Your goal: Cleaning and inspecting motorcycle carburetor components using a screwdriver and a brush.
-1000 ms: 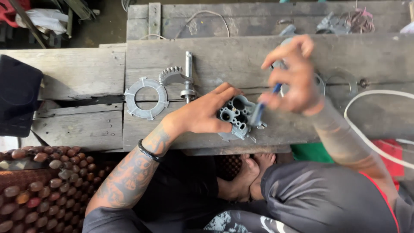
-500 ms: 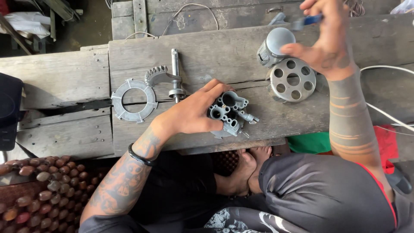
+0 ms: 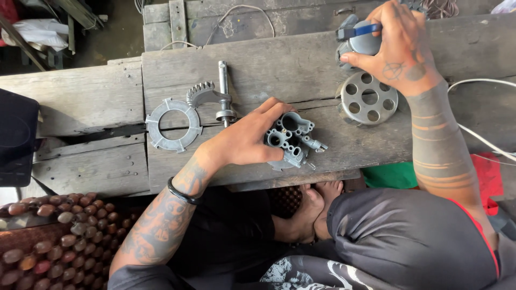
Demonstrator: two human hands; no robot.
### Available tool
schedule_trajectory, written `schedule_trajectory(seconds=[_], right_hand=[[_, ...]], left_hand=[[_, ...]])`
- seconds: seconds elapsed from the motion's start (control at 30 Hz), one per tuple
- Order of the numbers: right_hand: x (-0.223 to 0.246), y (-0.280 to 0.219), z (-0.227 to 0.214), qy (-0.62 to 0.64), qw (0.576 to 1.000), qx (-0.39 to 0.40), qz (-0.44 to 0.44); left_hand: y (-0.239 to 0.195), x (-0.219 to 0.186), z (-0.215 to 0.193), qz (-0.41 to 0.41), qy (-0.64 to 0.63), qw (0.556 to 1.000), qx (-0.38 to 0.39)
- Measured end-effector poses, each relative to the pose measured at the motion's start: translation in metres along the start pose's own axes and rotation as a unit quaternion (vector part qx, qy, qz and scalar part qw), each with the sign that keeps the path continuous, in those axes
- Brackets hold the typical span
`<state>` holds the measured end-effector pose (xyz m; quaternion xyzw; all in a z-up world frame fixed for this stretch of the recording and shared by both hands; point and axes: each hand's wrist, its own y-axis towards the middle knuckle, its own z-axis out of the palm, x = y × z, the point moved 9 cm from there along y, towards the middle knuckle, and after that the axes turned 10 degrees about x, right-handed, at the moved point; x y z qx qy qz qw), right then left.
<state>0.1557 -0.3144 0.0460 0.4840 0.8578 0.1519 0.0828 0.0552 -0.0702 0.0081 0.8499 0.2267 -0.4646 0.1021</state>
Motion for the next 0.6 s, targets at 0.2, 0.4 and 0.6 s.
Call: schedule_trajectory(seconds=[0.2,0.4,0.6], right_hand=[[0.046,-0.001,-0.036,-0.053,0.993,-0.083,-0.059],[0.158,0.002,-0.017,0.179,0.959,0.07,-0.207],[0.129,0.002,-0.035,0.052,0.98,-0.071,-0.179]], left_hand=[[0.0,-0.001,0.0,0.003,0.006,1.0,-0.001],[0.001,0.0,0.0,0.025,0.023,0.999,-0.006],[0.0,-0.009,-0.003,0.015,-0.005,1.0,-0.002]])
